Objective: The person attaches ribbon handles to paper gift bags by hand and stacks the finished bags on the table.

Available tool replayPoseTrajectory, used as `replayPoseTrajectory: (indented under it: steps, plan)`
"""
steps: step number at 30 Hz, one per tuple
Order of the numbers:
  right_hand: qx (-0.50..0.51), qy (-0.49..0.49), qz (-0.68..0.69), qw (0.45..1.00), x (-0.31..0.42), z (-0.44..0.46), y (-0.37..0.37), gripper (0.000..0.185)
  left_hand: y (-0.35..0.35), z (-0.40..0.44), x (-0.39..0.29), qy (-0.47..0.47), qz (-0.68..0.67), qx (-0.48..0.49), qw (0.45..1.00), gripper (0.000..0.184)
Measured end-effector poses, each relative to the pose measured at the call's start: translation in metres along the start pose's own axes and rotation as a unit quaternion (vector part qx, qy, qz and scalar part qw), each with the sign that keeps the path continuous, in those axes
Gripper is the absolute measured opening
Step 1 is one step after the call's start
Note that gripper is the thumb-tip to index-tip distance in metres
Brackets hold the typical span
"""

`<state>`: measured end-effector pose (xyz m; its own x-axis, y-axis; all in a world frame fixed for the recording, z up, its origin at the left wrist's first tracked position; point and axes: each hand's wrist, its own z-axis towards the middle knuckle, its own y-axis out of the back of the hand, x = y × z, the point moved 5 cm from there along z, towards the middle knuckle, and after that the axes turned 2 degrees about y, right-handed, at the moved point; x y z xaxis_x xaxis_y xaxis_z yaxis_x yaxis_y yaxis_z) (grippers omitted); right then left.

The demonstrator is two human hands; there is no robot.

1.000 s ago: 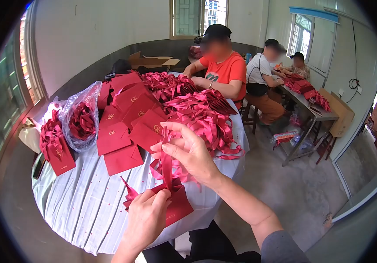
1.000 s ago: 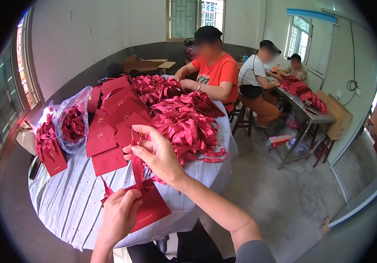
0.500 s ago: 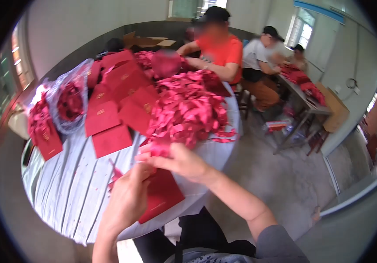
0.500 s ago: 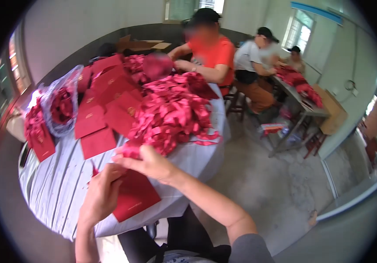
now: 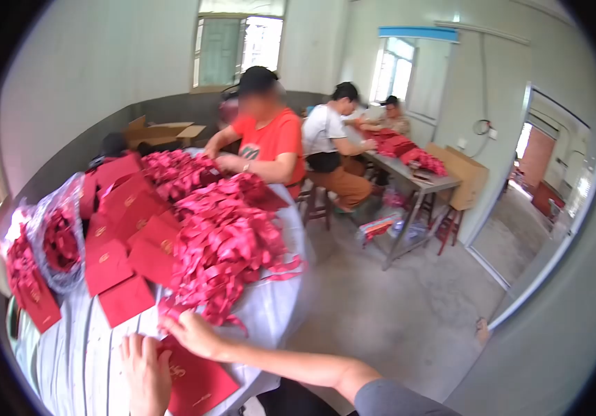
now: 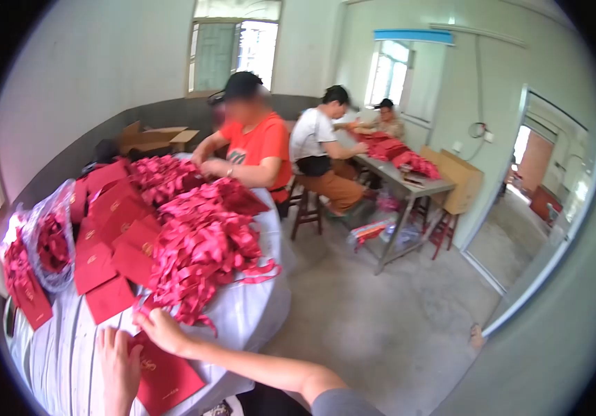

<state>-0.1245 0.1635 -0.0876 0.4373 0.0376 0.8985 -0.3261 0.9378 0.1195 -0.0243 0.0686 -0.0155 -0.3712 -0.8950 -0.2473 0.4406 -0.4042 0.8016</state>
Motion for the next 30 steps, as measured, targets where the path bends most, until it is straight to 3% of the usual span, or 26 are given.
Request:
replayPoseTrajectory:
  steps: [2, 5, 6, 8, 11, 14, 16, 17, 18, 19, 21, 23, 24, 26, 30]
  plan:
    - [-0.034, 0.029, -0.01, 0.999, 0.005, -0.004, 0.001, 0.033, -0.007, -0.004, 0.005, -0.029, 0.004, -0.04, 0.999, 0.022]
    - [-0.028, 0.006, -0.014, 0.999, -0.001, -0.004, -0.001, 0.033, -0.008, 0.003, 0.006, 0.011, 0.122, 0.088, 0.989, 0.022]
    - [-0.034, 0.024, -0.03, 0.999, 0.001, -0.004, 0.0, 0.033, -0.012, 0.002, 0.005, 0.012, 0.12, 0.086, 0.989, 0.022]
    - [-0.036, 0.02, -0.056, 0.998, 0.001, -0.007, 0.002, 0.033, -0.02, 0.0, 0.008, 0.06, 0.009, 0.021, 0.998, 0.021]
    - [-0.04, 0.018, -0.07, 0.997, -0.001, -0.009, 0.002, 0.031, -0.031, -0.001, 0.011, 0.045, 0.001, 0.007, 0.999, 0.02]
    - [-0.05, 0.021, -0.139, 0.989, -0.006, -0.01, 0.002, 0.027, -0.035, 0.001, 0.015, 0.054, 0.013, 0.035, 0.998, 0.018]
    - [-0.013, -0.056, -0.153, 0.987, 0.006, -0.015, 0.008, 0.031, -0.037, -0.001, 0.021, 0.092, -0.038, 0.074, 0.992, 0.016]
    - [-0.021, -0.018, -0.18, 0.983, 0.012, -0.016, 0.009, 0.035, -0.035, 0.0, 0.022, 0.099, -0.052, 0.083, 0.99, 0.017]
    - [-0.031, -0.043, -0.192, 0.98, 0.013, -0.016, 0.007, 0.046, -0.035, 0.002, 0.023, 0.106, -0.075, 0.09, 0.987, 0.015]
    - [-0.003, -0.038, -0.205, 0.978, 0.021, -0.015, 0.007, 0.046, -0.035, 0.006, 0.024, 0.124, -0.073, 0.119, 0.982, 0.015]
    - [-0.046, -0.006, -0.168, 0.985, 0.005, -0.013, 0.002, 0.043, -0.04, 0.005, 0.033, 0.121, -0.104, 0.074, 0.984, 0.015]
    - [-0.007, -0.053, -0.206, 0.977, 0.018, -0.012, 0.004, 0.031, -0.046, 0.003, 0.044, 0.14, -0.195, 0.111, 0.964, 0.012]
    - [-0.037, 0.024, -0.176, 0.983, 0.015, -0.01, 0.0, 0.036, -0.046, 0.002, 0.047, 0.159, -0.206, 0.128, 0.957, 0.012]
    - [-0.035, 0.03, -0.176, 0.983, 0.004, -0.012, 0.0, 0.037, -0.056, -0.004, 0.059, 0.226, -0.27, 0.171, 0.92, 0.015]
    - [-0.026, 0.033, -0.205, 0.978, 0.006, -0.011, -0.001, 0.037, -0.06, -0.007, 0.07, 0.246, -0.367, 0.202, 0.874, 0.013]
